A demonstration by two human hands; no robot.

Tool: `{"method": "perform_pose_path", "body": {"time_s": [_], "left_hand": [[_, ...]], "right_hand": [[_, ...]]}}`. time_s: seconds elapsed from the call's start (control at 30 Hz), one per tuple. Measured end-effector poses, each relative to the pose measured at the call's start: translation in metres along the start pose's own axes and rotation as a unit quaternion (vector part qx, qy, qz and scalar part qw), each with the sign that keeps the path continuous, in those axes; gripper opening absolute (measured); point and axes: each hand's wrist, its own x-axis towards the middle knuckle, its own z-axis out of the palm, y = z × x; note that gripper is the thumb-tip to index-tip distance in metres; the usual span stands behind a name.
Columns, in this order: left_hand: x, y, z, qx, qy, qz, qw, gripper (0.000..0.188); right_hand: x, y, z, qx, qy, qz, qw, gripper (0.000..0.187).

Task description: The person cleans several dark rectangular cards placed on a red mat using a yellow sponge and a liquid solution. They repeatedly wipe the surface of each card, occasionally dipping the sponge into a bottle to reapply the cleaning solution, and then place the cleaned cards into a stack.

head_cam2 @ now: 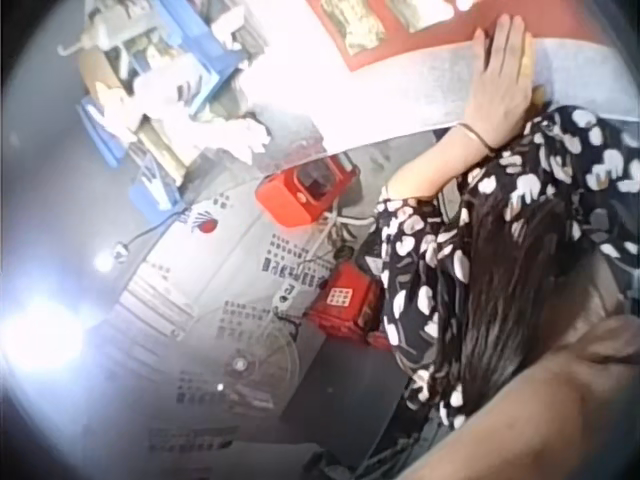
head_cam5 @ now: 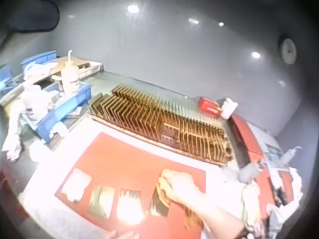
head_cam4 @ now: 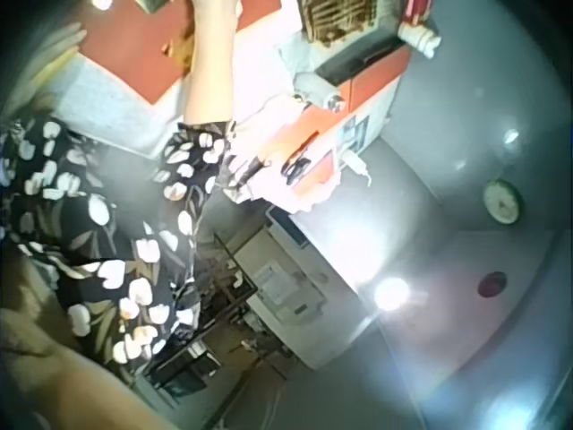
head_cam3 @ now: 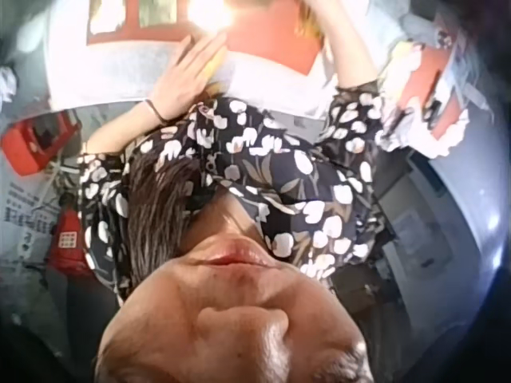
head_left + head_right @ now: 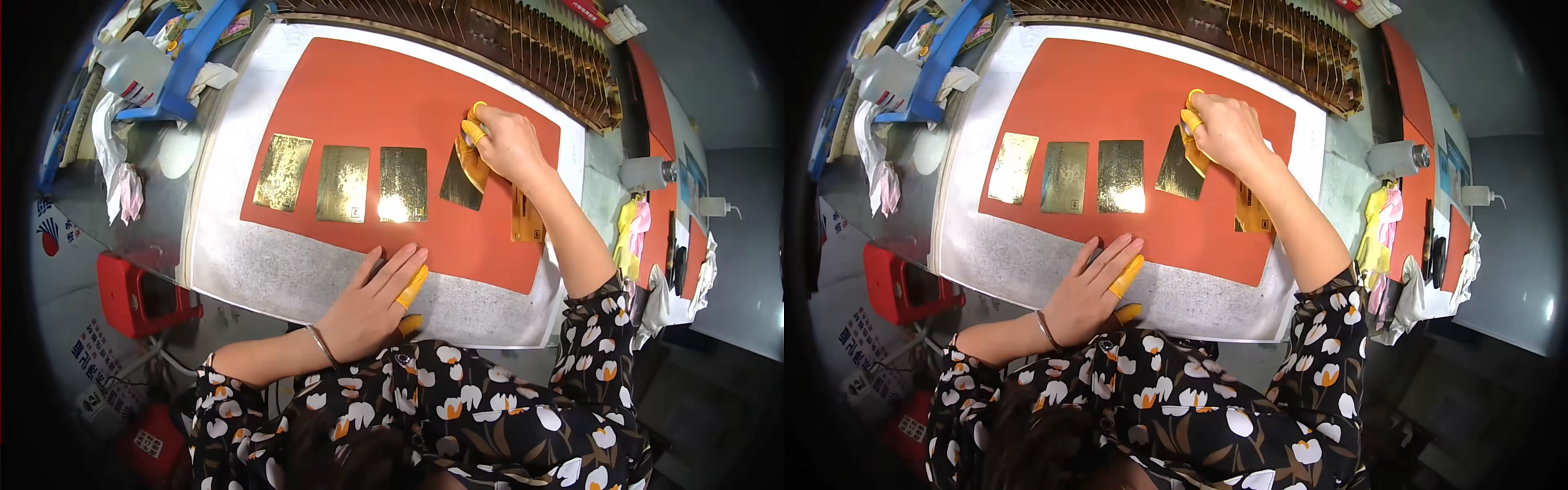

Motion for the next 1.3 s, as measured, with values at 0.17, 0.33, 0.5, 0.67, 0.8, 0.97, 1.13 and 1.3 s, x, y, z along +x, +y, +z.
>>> {"method": "perform_pose_path", "body": {"time_s": [0.17,0.33,0.5,0.67,0.8,0.97,1.13,1.3], "left_hand": [[0.002,0.0,-0.002,-0.006,0.006,-0.001,1.0,0.061],[0.003,0.002,-0.004,-0.029,0.015,-0.005,0.999,0.063],[0.001,0.0,0.0,-0.02,0.015,-0.011,1.0,0.063],[0.002,-0.001,0.0,-0.007,0.022,0.002,1.0,0.06],[0.002,0.0,-0.005,-0.001,-0.005,0.003,1.0,0.059],[0.0,-0.002,-0.001,-0.004,0.003,0.004,1.0,0.061],[0.001,-0.002,0.0,0.002,0.013,0.002,1.0,0.06],[0.001,-0.002,0.0,-0.038,0.053,0.007,0.998,0.049]], "right_hand": [[0.007,0.001,-0.008,0.034,-0.033,0.047,0.998,0.019],[-0.011,-0.005,0.003,0.022,0.009,-0.034,0.999,0.017],[-0.039,-0.024,0.013,0.028,0.01,-0.097,0.995,0.011],[-0.009,-0.006,0.004,0.002,0.026,-0.002,1.0,0.012],[-0.013,-0.007,0.006,0.016,0.043,0.013,0.999,0.01],[-0.01,-0.004,0.007,0.009,0.059,-0.002,0.998,0.008],[-0.019,-0.017,0.007,-0.017,0.012,-0.021,1.0,0.008],[-0.016,-0.011,0.006,0.018,0.007,-0.056,0.998,0.007]]}}
